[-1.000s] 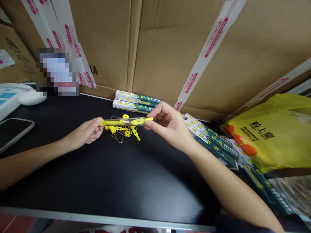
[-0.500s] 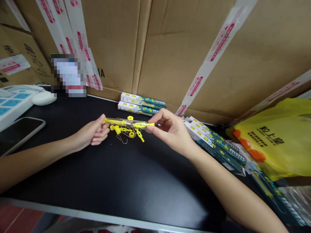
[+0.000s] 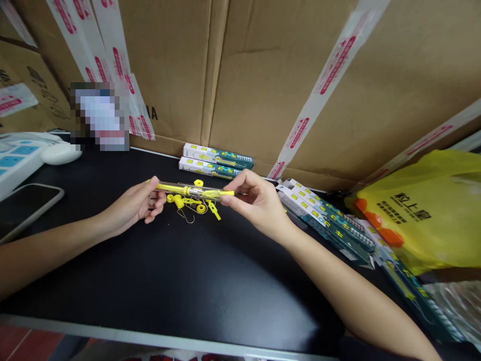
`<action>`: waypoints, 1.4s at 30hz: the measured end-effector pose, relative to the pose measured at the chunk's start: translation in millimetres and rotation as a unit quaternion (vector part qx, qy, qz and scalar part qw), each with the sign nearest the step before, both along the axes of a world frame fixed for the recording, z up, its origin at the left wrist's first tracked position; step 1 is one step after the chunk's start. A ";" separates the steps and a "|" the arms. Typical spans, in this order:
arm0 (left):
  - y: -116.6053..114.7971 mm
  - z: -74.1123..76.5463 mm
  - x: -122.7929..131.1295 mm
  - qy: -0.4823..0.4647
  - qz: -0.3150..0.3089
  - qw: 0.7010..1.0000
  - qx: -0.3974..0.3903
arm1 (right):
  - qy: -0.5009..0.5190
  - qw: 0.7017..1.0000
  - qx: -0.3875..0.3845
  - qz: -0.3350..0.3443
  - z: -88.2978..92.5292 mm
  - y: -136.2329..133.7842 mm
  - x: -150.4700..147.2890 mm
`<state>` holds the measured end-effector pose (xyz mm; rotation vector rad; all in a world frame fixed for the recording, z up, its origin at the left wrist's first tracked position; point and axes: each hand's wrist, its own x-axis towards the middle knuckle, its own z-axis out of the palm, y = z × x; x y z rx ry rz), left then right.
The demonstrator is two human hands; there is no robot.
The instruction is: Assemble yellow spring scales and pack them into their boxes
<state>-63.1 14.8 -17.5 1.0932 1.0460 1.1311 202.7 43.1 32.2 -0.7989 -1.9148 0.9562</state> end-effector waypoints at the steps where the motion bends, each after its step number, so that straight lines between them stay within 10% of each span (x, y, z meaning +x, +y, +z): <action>1: -0.3 0.3 0.2 -0.010 0.003 1.000 -0.004 | 0.001 1.000 -0.006 0.003 0.0 0.2 -0.3; 27: 3.5 -0.9 -2.2 -0.052 0.022 0.997 -0.042 | -0.060 0.998 0.027 0.021 -1.8 5.1 5.5; 42: 5.6 4.3 -6.0 -0.044 0.100 0.993 -0.034 | -0.319 0.928 0.192 -0.016 -51.1 41.1 -24.2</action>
